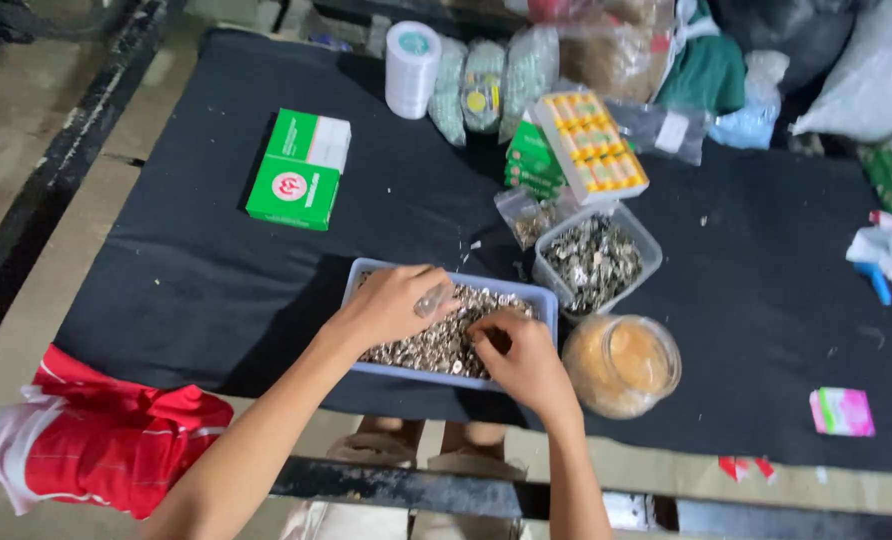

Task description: The person sits on the floor and sorts small metal washers from a blue tray into a clear plastic bag using both hands. They repeatedly pick up washers and place them into the bag, which is held open in their left hand.

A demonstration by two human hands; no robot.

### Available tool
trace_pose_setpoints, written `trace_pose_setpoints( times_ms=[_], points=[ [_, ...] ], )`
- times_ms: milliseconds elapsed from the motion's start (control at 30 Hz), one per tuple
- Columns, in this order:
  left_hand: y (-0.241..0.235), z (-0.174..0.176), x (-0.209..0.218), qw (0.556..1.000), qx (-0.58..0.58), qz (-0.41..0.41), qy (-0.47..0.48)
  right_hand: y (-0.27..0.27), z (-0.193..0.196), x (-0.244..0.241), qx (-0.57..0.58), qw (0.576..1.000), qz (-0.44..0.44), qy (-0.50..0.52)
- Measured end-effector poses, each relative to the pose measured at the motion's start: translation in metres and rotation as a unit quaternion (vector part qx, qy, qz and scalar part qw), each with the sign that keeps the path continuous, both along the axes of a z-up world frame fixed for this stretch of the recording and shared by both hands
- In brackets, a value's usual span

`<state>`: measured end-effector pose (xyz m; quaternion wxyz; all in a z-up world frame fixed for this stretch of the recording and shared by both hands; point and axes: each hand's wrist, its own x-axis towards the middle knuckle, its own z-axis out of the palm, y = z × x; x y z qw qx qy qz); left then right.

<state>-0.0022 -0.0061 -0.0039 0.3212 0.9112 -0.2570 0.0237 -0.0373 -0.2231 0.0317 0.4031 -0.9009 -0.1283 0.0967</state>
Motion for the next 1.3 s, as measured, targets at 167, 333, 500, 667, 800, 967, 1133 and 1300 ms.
trace_pose_setpoints(
  times_ms=[167,333,500,667,800,967,1133,1300],
  points=[
    [-0.001,-0.004,-0.001,1.000,0.019,0.003,-0.005,-0.004,0.004,-0.002,0.021,1.000,-0.001,0.009],
    [-0.001,-0.005,-0.001,1.000,0.025,0.014,-0.002,-0.005,0.005,-0.001,0.013,1.000,0.009,-0.003],
    [-0.002,-0.023,0.002,0.997,0.056,0.028,-0.043,-0.003,0.016,-0.007,0.087,0.995,-0.033,-0.020],
    [-0.001,-0.033,0.001,0.995,0.063,0.033,-0.074,-0.003,0.010,-0.012,0.107,0.992,-0.054,-0.049],
    [-0.001,-0.029,0.005,0.995,0.065,0.024,-0.072,-0.011,-0.013,-0.004,0.110,0.990,-0.060,-0.064],
    [0.001,-0.010,0.000,0.997,0.015,0.032,-0.070,-0.005,0.001,-0.008,0.132,0.986,-0.065,-0.081],
    [-0.001,-0.008,-0.004,0.997,-0.078,0.025,-0.006,-0.011,-0.014,-0.007,0.137,0.985,-0.060,-0.088],
    [-0.008,0.029,0.003,0.971,-0.213,-0.036,0.101,-0.015,-0.021,0.005,0.292,0.947,-0.117,-0.073]
  ],
)
